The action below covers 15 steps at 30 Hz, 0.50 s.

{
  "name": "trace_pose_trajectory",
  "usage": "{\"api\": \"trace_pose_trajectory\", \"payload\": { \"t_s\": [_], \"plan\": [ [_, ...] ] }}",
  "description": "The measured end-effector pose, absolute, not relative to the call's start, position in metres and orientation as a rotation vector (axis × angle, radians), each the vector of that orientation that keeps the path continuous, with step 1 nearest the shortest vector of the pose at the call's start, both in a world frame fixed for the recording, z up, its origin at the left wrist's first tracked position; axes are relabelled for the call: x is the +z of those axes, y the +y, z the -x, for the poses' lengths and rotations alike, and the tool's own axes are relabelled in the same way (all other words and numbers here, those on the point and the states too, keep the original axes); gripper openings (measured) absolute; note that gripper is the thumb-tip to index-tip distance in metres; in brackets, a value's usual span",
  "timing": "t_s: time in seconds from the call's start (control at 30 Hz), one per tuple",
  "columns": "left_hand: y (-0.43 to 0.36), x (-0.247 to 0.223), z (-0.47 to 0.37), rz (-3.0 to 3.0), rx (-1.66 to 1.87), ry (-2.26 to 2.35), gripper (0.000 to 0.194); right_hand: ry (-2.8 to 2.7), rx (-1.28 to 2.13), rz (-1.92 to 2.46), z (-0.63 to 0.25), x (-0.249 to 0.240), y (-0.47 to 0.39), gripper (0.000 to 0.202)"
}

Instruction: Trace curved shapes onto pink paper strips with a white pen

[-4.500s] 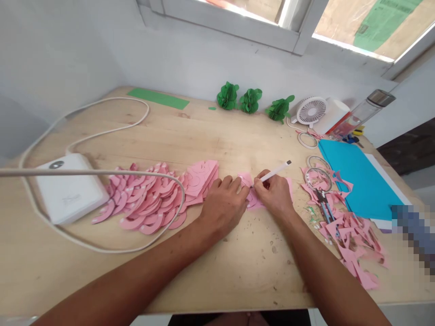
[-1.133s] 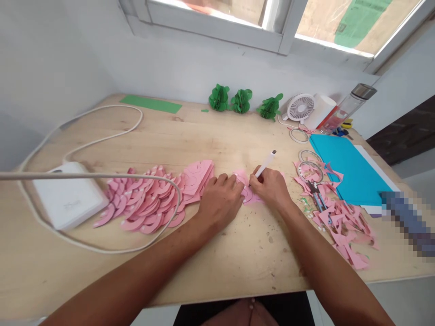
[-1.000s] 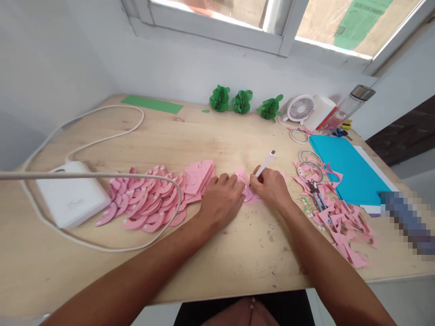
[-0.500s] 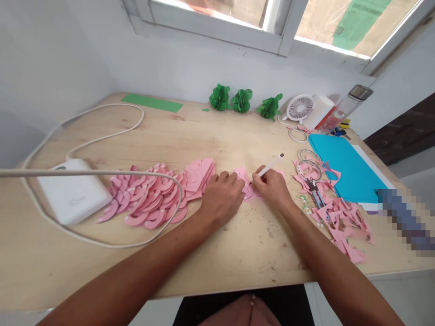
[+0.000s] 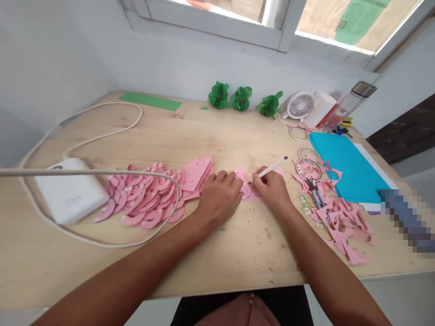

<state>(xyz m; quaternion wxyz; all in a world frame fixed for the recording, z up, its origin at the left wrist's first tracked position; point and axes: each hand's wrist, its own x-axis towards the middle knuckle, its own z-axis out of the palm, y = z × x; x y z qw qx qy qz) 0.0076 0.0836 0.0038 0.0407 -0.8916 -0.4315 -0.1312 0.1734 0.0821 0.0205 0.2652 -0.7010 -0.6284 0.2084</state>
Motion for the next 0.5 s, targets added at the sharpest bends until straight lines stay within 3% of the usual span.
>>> {"api": "trace_pose_trajectory", "payload": {
  "t_s": [0.5],
  "plan": [
    [0.0831, 0.0040, -0.0075, 2.729, -0.404, -1.330, 0.014, -1.699, 0.520, 1.946, -0.1733, 0.0254, 0.0780, 0.017]
  ]
}}
